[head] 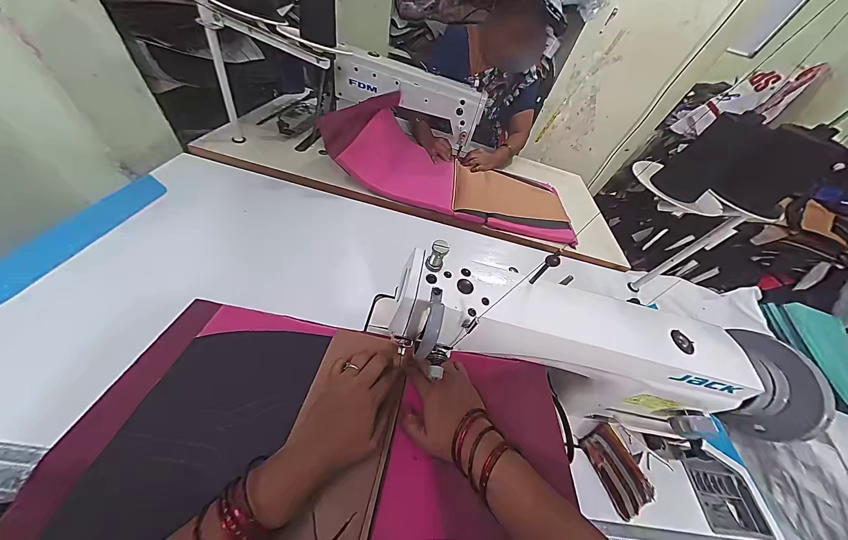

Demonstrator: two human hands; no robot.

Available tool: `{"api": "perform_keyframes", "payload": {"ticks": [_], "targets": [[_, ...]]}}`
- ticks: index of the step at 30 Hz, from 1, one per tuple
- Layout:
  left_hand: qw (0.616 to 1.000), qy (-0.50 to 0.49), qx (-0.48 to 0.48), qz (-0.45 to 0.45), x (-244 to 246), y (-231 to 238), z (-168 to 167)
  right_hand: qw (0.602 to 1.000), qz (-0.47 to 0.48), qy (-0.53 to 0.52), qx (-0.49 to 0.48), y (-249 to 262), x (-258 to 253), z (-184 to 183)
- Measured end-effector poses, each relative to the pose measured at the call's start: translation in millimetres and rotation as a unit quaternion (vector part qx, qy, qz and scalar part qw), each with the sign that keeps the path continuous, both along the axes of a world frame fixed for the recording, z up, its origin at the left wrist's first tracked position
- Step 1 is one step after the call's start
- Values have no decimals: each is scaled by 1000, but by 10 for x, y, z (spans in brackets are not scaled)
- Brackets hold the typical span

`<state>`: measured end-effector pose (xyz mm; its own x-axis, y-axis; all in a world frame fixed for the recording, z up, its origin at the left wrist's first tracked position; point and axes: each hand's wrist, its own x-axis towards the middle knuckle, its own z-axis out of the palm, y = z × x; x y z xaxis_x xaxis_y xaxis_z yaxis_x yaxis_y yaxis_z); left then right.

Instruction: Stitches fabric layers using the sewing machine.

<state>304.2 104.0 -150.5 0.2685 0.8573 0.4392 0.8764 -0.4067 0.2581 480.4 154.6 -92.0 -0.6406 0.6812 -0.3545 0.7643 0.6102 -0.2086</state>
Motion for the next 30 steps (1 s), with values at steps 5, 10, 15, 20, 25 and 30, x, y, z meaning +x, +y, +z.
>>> {"api": "perform_keyframes", "payload": {"ticks": [5, 10, 15, 20, 25, 30], "targets": [[1000, 22, -17, -14, 38, -92, 20, 1000, 15, 18, 8, -17, 17, -7], [999, 43, -29, -7, 58, -35, 51, 1000, 16, 8, 7, 25, -2, 19], [998, 0, -68, 14, 89, 75, 126, 1000, 15, -7, 3, 175, -27, 34], [987, -61, -144, 29, 73, 219, 255, 998, -15, -45, -27, 322, -50, 135], [980, -57, -181, 59, 103, 323, 293, 993, -47, -96, -45, 419, -110, 208], [968, -57, -239, 55, 91, 315, 328, 994, -58, -88, -16, 374, -122, 225]]}}
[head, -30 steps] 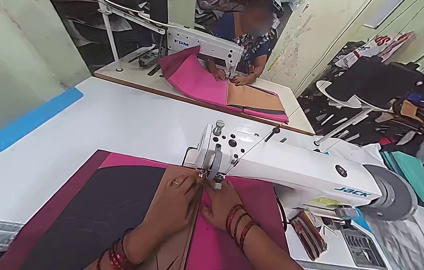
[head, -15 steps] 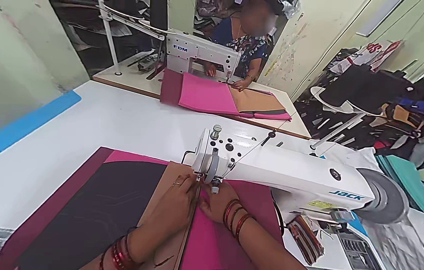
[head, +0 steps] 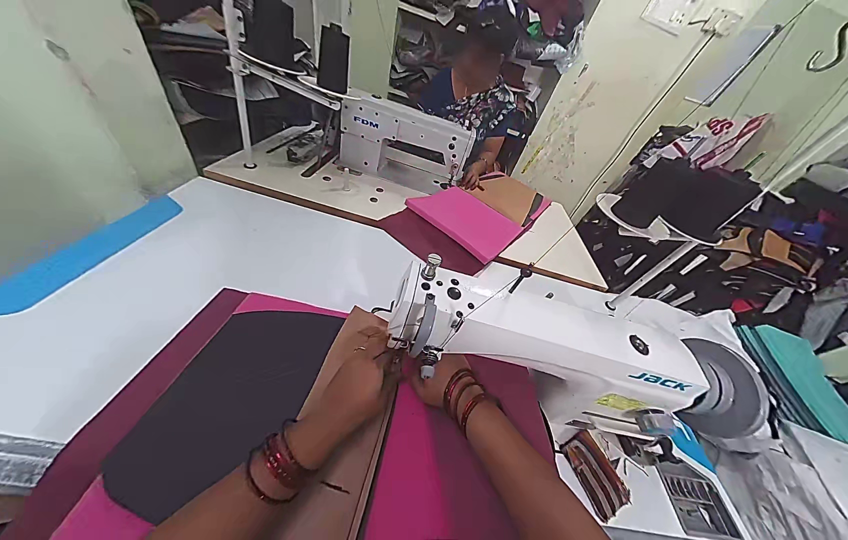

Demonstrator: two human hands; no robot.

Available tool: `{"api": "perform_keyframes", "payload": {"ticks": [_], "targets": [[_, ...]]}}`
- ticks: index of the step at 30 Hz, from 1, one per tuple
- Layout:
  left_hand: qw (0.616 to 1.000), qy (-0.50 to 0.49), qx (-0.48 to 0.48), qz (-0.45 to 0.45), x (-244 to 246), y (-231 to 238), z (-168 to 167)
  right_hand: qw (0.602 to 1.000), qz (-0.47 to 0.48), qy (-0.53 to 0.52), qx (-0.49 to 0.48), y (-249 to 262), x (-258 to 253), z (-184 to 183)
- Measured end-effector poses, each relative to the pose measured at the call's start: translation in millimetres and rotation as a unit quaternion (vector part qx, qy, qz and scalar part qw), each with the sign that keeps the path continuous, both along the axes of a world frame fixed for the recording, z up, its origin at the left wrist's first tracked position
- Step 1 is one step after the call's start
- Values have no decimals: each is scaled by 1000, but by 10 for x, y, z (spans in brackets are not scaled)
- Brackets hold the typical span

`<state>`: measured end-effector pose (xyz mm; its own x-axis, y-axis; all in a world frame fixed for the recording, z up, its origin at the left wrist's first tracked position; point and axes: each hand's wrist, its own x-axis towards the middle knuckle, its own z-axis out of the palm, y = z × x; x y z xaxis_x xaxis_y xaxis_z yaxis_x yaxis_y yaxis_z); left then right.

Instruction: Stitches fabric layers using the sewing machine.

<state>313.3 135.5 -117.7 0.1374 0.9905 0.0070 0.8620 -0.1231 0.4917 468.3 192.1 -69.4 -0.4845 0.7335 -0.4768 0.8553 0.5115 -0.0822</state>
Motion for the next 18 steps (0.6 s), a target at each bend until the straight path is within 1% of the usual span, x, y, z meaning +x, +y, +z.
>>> {"api": "perform_keyframes", "payload": {"ticks": [3, 4, 5, 6, 7, 8, 9, 10, 11, 12, 14, 15, 16, 18], "targets": [[998, -28, 48, -13, -47, -143, -92, 997, 28, 46, 50, -137, 42, -16], [994, -46, 99, -7, -58, -242, -134, 992, 50, 79, 86, -220, 87, -69], [983, -62, 175, 5, -63, -360, -178, 979, 80, 127, 138, -323, 151, -166], [958, -67, 277, 26, -64, -461, -236, 960, 107, 176, 189, -438, 221, -273], [927, -71, 365, 54, -66, -535, -259, 933, 134, 225, 249, -548, 294, -375], [902, -81, 417, 76, -73, -589, -231, 900, 160, 264, 308, -627, 362, -464], [888, -98, 441, 89, -84, -606, -170, 870, 180, 290, 357, -662, 414, -530], [881, -126, 448, 89, -96, -575, -92, 852, 184, 309, 380, -669, 446, -552], [884, -157, 433, 81, -102, -510, -20, 847, 176, 325, 383, -659, 460, -551], [896, -181, 399, 73, -104, -435, 47, 848, 160, 338, 376, -639, 459, -550], [919, -222, 317, 70, -101, -263, 175, 865, 122, 347, 342, -579, 441, -518], [923, -244, 289, 74, -90, -199, 213, 869, 107, 351, 332, -562, 442, -501], [919, -267, 277, 82, -74, -167, 231, 871, 97, 354, 327, -559, 450, -487], [888, -345, 287, 97, -31, -160, 194, 873, 87, 356, 322, -566, 458, -471]]}}
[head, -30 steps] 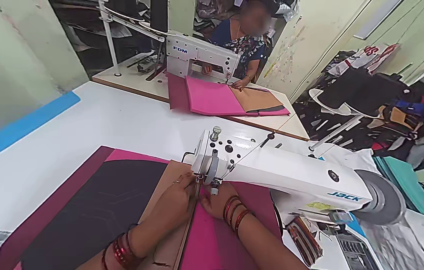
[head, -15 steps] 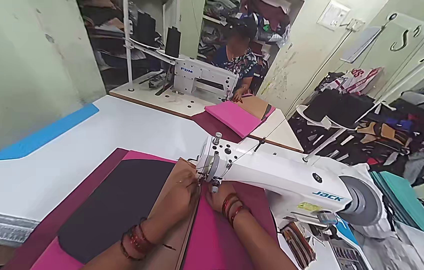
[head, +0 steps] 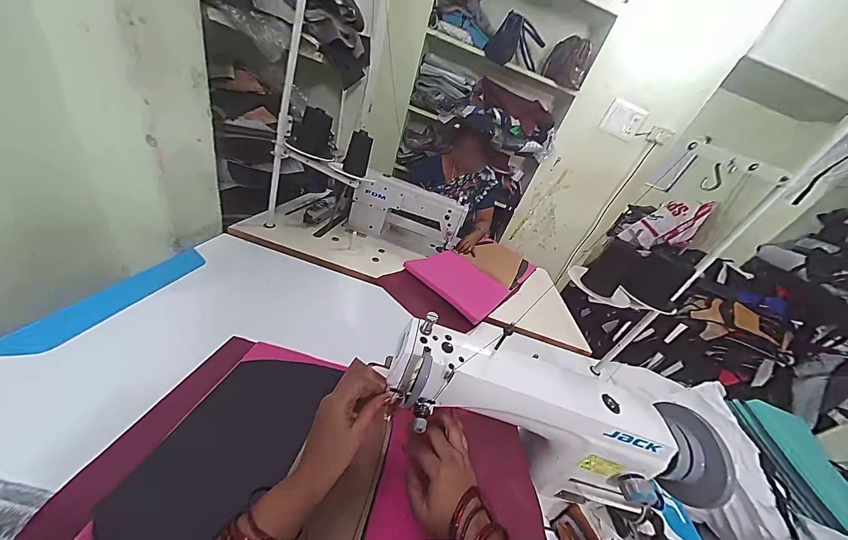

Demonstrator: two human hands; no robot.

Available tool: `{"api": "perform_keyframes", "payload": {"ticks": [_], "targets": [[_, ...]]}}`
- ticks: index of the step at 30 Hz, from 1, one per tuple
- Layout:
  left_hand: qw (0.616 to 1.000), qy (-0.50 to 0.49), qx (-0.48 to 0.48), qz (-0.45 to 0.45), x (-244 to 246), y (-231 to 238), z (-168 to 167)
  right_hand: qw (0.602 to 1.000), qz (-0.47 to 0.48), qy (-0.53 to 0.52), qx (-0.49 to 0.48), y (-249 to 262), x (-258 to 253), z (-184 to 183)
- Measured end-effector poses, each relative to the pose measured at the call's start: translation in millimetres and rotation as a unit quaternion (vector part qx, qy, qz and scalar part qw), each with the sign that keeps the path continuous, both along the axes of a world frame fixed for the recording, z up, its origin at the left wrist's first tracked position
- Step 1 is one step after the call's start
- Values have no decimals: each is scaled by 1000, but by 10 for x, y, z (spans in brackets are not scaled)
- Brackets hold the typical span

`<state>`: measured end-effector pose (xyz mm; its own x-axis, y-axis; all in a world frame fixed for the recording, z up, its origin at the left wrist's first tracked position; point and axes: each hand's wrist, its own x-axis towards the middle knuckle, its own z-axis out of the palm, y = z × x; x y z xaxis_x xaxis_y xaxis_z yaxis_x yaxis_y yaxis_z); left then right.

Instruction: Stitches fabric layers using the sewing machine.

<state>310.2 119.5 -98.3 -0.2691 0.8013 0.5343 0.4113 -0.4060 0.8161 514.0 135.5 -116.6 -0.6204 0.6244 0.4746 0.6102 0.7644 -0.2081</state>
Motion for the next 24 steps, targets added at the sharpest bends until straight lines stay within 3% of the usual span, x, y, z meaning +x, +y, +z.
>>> {"api": "perform_keyframes", "payload": {"ticks": [4, 12, 24], "targets": [[971, -212, -55, -98, 62, -121, -58, 999, -9, -19, -39, -13, -27, 30], [899, -349, -220, -149, 108, -21, 61, 998, -23, -35, -44, -3, -51, 32], [890, -350, -272, -107, 261, -15, 180, 991, -44, -87, -95, -7, -75, 95]]}}
